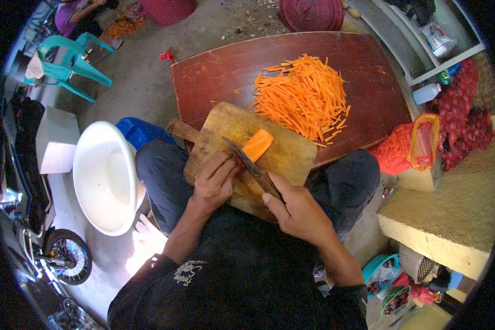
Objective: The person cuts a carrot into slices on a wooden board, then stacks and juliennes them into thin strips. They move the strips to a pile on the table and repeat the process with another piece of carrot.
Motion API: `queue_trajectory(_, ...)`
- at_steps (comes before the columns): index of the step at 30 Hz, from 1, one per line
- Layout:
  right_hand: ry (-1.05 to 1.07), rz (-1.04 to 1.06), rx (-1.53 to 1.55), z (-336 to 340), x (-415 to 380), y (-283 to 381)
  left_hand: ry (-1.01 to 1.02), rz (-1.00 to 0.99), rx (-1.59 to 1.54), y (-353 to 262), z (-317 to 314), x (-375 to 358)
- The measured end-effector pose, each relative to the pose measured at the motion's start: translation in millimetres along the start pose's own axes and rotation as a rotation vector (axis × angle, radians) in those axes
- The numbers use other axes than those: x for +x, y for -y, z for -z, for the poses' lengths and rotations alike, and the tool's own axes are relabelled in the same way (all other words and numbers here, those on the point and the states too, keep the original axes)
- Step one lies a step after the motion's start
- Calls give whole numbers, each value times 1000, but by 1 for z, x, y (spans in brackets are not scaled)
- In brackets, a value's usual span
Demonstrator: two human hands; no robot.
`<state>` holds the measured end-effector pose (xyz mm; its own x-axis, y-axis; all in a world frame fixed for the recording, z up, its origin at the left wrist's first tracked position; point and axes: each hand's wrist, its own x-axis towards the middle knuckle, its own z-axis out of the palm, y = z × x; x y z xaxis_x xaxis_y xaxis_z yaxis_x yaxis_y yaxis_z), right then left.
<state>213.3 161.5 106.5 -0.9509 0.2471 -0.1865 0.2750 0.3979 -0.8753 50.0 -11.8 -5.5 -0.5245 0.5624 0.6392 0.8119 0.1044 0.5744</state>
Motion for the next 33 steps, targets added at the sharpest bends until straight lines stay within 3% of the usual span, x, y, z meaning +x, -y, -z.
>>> queue_trajectory(4,70,-88,-9,5,2,7,8,-11,-4,1,1,0)
queue_trajectory(10,10,71,-126,-7,3,-10,21,-22,-22,1,2,1)
queue_trajectory(13,111,-49,-180,-10,8,-26,6,-35,-31,1,-1,3)
queue_trajectory(23,27,18,-56,3,0,-1,0,28,16,-5,-1,2)
queue_trajectory(26,56,-23,0,8,1,2,4,-64,30,-2,0,4)
queue_trajectory(33,59,8,-34,3,0,-2,24,-63,13,0,3,2)
